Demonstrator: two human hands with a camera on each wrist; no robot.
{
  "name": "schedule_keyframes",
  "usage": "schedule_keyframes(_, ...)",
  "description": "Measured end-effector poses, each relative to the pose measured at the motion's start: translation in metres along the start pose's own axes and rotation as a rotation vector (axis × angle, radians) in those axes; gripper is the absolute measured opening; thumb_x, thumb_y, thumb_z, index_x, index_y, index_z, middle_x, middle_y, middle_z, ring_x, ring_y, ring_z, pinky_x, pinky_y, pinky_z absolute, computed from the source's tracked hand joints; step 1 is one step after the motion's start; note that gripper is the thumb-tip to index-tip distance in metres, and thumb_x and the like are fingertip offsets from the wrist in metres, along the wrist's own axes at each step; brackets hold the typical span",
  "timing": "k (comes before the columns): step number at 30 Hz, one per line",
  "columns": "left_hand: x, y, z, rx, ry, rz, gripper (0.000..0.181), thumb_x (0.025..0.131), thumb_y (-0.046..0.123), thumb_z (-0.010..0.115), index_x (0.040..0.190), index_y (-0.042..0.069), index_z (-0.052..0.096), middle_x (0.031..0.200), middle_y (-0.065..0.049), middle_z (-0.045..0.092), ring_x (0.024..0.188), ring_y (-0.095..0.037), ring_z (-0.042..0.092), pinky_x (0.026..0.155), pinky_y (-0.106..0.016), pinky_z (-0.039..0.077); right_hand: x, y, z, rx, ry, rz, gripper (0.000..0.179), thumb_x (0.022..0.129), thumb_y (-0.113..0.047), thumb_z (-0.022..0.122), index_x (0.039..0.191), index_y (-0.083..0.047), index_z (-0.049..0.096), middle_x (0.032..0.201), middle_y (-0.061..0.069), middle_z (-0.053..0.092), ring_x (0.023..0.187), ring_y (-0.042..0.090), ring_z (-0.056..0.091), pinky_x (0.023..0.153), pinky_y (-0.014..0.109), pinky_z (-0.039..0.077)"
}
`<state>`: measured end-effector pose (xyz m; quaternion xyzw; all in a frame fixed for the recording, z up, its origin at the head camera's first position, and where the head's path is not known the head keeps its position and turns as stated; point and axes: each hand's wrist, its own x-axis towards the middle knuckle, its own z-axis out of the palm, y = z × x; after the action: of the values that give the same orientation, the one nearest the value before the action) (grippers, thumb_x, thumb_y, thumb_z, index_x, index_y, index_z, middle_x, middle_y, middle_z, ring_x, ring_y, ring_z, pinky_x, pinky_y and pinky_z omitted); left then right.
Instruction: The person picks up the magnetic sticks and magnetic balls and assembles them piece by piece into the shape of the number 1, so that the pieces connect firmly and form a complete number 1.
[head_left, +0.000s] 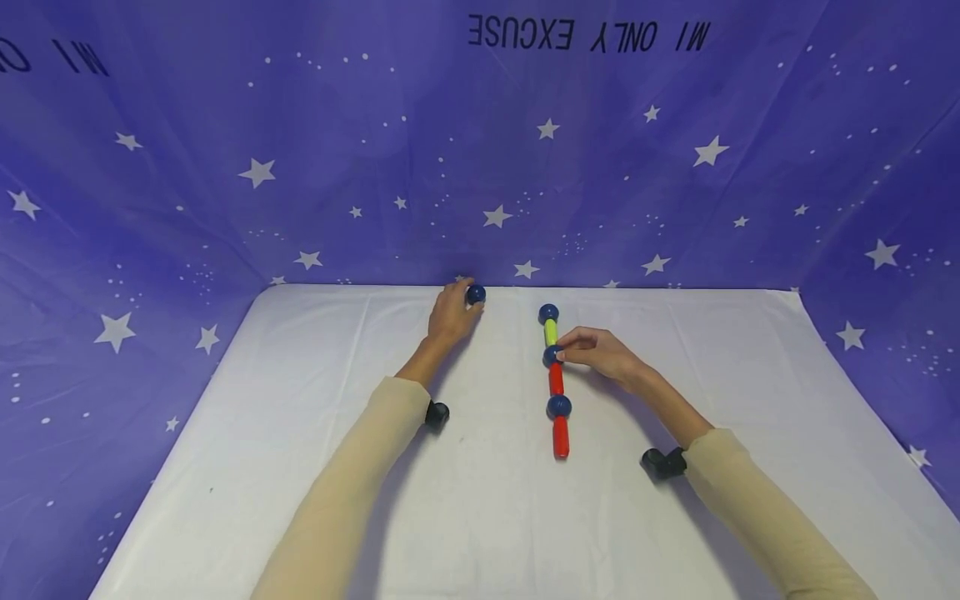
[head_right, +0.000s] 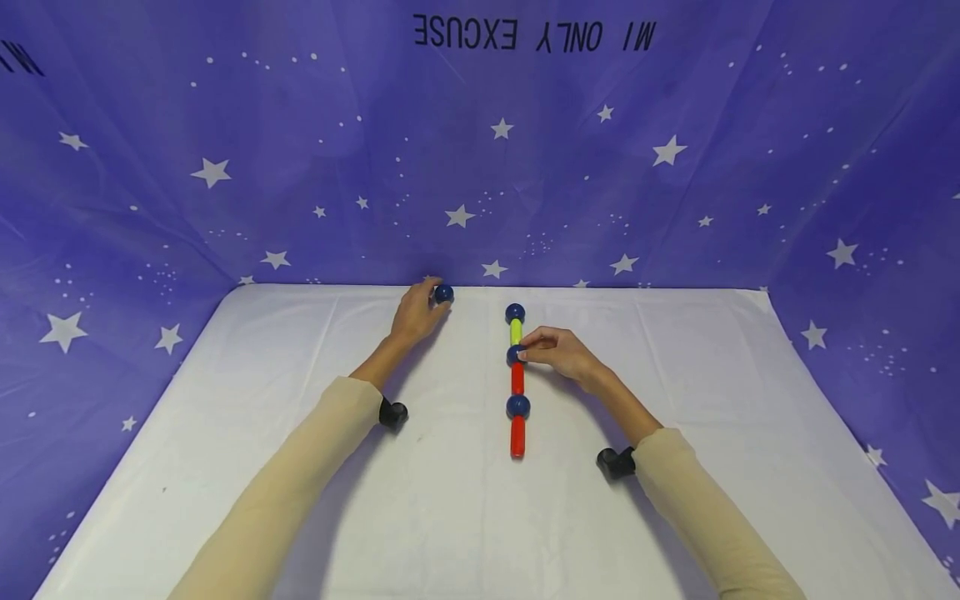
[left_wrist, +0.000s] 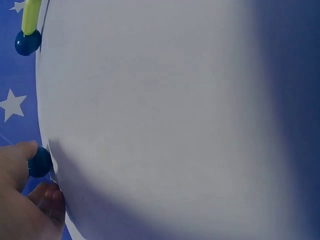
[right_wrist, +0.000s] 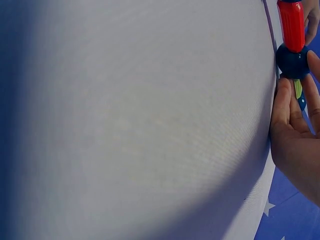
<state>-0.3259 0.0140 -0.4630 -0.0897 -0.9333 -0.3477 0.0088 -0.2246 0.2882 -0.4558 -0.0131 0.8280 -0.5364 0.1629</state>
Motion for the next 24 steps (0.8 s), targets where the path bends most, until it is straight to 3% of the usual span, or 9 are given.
schedule_keyframes(5, 0.003, 0.003, -0.001, 0.035, 0.002, -0.027, 0.048, 0.099, 0.022, 0.063, 0.144, 0.012, 0.051, 0.141, -0.015, 0.055, 0.13, -0.033, 0.049, 0.103, -0.047, 0.042, 0.001, -0.001, 0.001, 0.005, 0.008, 0.011, 0.033, 0.089, -0.02, 0.076, 0.118, -0.005, 0.068, 0.101, 0.011, 0.07, 0.106, 0.03, 0.054, 0.093, 0.044, 0.037)
schedule_keyframes(9, 0.0, 0.003, -0.002, 0.002, 0.023, -0.026, 0.045, 0.097, 0.021, 0.065, 0.139, 0.01, 0.055, 0.135, -0.015, 0.059, 0.125, -0.033, 0.054, 0.1, -0.047, 0.045, 0.002, -0.001, 0.002, 0.001, 0.006, 0.012, 0.033, 0.089, -0.02, 0.076, 0.118, -0.005, 0.068, 0.102, 0.011, 0.069, 0.106, 0.03, 0.053, 0.092, 0.044, 0.038)
schedule_keyframes(18, -0.015, 0.003, -0.003, -0.135, 0.092, 0.088, 0.041, 0.092, 0.012, 0.071, 0.13, 0.0, 0.061, 0.113, -0.017, 0.066, 0.105, -0.029, 0.061, 0.094, -0.039, 0.047, 0.002, 0.001, 0.0, 0.004, 0.003, 0.003, 0.035, 0.089, -0.022, 0.077, 0.118, -0.004, 0.067, 0.102, 0.01, 0.069, 0.103, 0.029, 0.055, 0.09, 0.042, 0.039)
schedule_keyframes(24, -0.03, 0.006, -0.008, -0.182, 0.063, 0.149, 0.041, 0.091, 0.009, 0.072, 0.129, -0.003, 0.061, 0.112, -0.017, 0.067, 0.102, -0.028, 0.063, 0.091, -0.036, 0.05, 0.0, 0.002, 0.0, -0.005, 0.009, 0.007, 0.036, 0.09, -0.022, 0.076, 0.12, -0.005, 0.067, 0.103, 0.011, 0.069, 0.105, 0.03, 0.054, 0.091, 0.042, 0.039)
